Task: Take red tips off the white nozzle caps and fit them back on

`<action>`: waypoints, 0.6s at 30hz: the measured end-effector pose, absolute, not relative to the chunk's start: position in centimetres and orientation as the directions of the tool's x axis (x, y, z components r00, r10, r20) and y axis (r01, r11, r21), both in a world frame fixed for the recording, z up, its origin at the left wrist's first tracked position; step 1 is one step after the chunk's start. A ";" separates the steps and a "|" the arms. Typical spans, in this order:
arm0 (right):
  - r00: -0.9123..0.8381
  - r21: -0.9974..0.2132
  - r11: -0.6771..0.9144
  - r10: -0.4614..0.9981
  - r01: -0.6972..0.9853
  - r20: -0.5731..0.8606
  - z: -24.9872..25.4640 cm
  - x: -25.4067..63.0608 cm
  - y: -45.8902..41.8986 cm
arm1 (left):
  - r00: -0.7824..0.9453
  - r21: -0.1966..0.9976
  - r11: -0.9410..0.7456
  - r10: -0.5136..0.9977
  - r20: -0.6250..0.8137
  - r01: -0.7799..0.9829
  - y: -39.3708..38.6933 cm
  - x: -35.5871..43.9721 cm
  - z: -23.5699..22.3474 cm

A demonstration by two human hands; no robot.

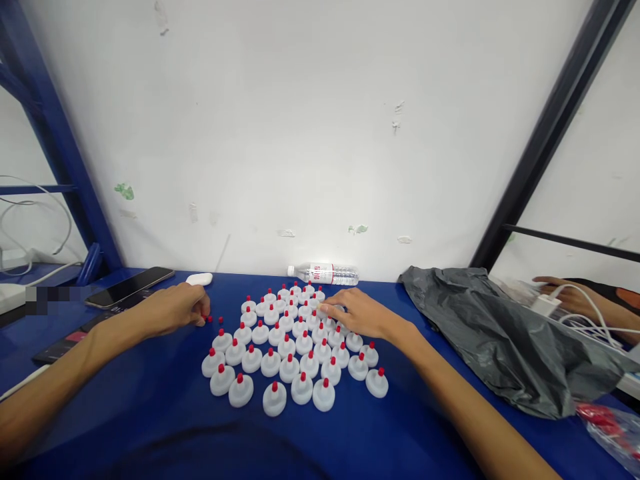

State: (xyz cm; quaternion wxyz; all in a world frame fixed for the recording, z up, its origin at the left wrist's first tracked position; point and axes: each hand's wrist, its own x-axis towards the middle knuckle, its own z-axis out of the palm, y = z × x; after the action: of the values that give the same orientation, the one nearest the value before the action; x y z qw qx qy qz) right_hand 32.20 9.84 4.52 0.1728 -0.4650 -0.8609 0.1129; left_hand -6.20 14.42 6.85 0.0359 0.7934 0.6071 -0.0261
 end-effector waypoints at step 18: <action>-0.555 0.062 0.675 0.546 0.735 0.627 4.3 29.6 8.4 | 0.367 0.035 -0.395 0.880 0.302 0.918 13.1 -4.6 7.4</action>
State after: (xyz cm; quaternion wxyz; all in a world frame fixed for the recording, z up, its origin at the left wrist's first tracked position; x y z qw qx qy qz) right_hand 29.58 8.43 4.30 0.2932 -0.3694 -0.8670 -0.1607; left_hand -4.64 13.12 7.43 -0.0698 0.8237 0.5457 0.1373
